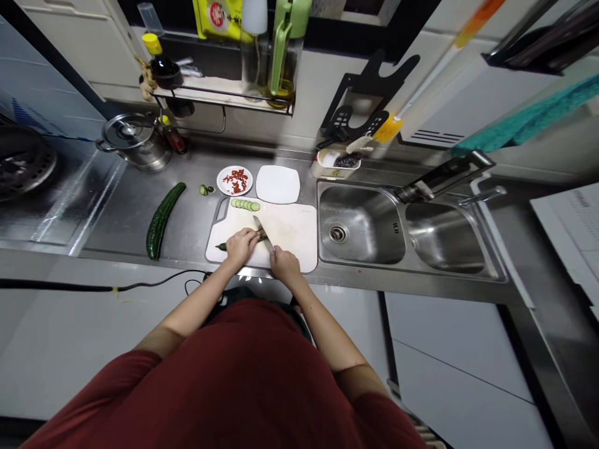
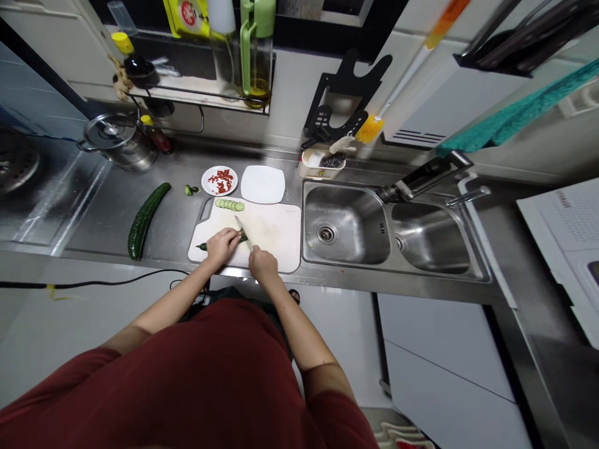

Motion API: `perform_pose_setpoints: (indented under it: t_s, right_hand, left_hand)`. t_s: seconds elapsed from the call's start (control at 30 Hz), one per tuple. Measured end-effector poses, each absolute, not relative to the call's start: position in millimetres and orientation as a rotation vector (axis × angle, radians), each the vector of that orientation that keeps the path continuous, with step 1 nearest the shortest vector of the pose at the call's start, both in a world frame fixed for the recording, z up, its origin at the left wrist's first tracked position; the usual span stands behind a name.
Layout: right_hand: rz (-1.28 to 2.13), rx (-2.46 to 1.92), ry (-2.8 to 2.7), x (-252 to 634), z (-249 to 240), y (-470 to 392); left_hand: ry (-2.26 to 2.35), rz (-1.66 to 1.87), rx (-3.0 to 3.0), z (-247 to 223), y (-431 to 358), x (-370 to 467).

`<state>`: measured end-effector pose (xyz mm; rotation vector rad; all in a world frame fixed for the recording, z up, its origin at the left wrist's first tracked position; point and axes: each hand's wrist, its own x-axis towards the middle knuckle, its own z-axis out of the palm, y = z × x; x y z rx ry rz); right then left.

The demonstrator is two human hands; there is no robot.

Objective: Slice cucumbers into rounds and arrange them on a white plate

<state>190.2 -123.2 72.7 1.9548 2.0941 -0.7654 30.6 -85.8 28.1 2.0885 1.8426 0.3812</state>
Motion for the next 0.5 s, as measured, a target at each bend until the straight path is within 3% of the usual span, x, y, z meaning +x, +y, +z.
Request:
perform_pose_setpoints:
  t_s: [0.5]
  right_hand:
    - [-0.776,1.903,2.086,201,83,-144]
  left_hand:
    - [1.828,0.363,2.093,28,-85,31]
